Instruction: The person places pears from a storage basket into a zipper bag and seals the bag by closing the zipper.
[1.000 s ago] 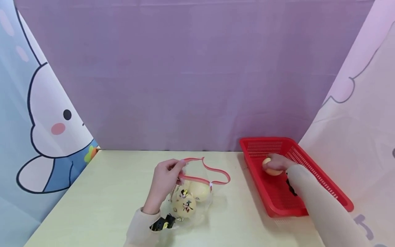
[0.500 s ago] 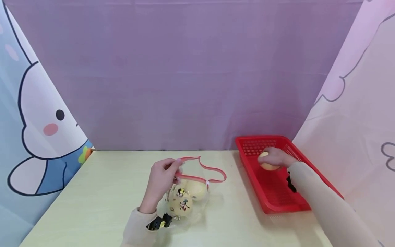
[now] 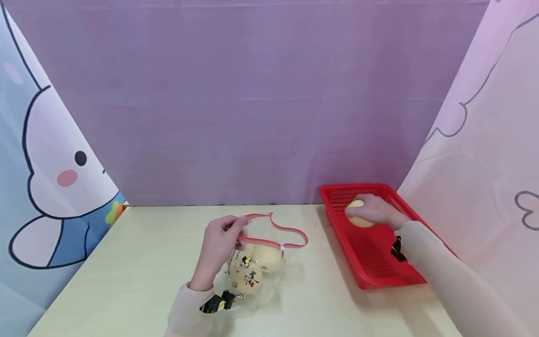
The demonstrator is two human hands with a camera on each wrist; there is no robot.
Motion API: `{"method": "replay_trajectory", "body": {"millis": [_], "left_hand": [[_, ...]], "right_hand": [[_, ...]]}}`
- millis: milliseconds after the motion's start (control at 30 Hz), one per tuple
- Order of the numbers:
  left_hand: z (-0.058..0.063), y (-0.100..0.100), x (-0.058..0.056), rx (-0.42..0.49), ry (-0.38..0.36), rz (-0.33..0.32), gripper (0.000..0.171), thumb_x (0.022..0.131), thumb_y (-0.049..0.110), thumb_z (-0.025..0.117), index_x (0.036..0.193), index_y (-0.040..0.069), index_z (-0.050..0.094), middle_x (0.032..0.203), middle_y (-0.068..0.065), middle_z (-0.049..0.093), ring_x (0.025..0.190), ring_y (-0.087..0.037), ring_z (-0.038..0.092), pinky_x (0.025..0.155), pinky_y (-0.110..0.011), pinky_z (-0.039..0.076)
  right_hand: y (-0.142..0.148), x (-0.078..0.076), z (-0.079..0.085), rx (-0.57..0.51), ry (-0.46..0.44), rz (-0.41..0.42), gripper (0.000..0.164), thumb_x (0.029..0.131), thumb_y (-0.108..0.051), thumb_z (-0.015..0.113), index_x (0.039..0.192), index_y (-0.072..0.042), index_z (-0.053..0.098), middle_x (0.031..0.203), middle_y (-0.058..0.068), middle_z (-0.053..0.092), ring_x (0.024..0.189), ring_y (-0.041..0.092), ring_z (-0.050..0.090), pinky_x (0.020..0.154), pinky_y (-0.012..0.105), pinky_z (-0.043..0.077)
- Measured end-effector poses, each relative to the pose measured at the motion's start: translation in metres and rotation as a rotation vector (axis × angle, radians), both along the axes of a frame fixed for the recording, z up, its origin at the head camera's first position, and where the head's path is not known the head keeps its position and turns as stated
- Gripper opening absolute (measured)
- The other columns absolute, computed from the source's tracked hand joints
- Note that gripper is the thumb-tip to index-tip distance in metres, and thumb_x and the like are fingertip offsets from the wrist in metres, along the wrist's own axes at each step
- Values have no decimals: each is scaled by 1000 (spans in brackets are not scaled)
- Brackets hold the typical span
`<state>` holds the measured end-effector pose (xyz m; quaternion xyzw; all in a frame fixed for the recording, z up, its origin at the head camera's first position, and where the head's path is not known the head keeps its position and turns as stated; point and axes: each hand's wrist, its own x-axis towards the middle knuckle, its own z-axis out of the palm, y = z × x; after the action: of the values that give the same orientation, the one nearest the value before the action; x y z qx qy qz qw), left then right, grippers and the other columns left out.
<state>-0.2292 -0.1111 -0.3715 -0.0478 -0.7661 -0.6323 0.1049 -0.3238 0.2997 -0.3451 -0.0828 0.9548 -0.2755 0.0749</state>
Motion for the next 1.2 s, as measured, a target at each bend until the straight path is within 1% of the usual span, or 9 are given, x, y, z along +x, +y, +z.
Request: {"method": "replay_trajectory", "body": {"millis": [133, 300, 500, 600, 800, 1000, 1200], "left_hand": [[1, 1, 0, 1, 1, 1, 26, 102, 24, 64, 91, 3, 74, 72, -8, 66, 53, -21, 63, 54, -28, 59], [-1, 1, -2, -7, 3, 6, 26, 103, 23, 64, 91, 3, 74, 72, -9, 65, 53, -21, 63, 54, -28, 59], [-1, 0, -5, -9, 8, -3, 25, 102, 22, 64, 90, 3, 74, 73, -9, 66, 53, -21, 63, 55, -30, 59], [-1, -1, -5, -10, 7, -1, 25, 102, 22, 64, 90, 3, 74, 72, -9, 66, 53, -21, 63, 55, -29, 59], [-2, -4, -3, -1, -2, 0, 25, 102, 23, 65, 91, 2, 74, 73, -10, 65, 53, -21, 63, 54, -30, 59], [-3, -5, -3, -10, 2, 2, 24, 102, 22, 65, 92, 3, 74, 73, -10, 66, 52, -22, 63, 54, -31, 60], [-3, -5, -3, -12, -5, 4, 23, 102, 22, 65, 92, 3, 74, 73, -10, 65, 53, -23, 63, 54, -31, 60]], "right_hand": [[-7, 7, 8, -5, 31, -26, 60, 76, -40, 83, 120, -10, 54, 111, 7, 62, 93, 26, 62, 72, 34, 59], [-19, 14, 15, -1, 69, -36, 61, 78, -41, 81, 124, -10, 55, 116, 8, 61, 98, 27, 60, 74, 36, 60], [-39, 21, 21, -12, 81, -50, 66, 78, -40, 82, 130, -11, 53, 122, 9, 59, 104, 29, 59, 77, 39, 61], [-50, 25, 25, -33, 91, -47, 67, 79, -40, 80, 132, -12, 52, 124, 9, 58, 106, 30, 58, 79, 41, 60], [-71, 34, 34, -83, 117, -36, 67, 77, -41, 82, 131, -13, 54, 122, 8, 60, 104, 28, 59, 81, 41, 60], [-90, 40, 42, -149, 141, -6, 53, 84, -37, 75, 127, -13, 57, 116, 8, 62, 99, 28, 61, 76, 38, 58], [-107, 47, 52, -202, 168, 1, 50, 86, -36, 73, 128, -15, 56, 117, 8, 61, 98, 28, 60, 75, 38, 57]]}}
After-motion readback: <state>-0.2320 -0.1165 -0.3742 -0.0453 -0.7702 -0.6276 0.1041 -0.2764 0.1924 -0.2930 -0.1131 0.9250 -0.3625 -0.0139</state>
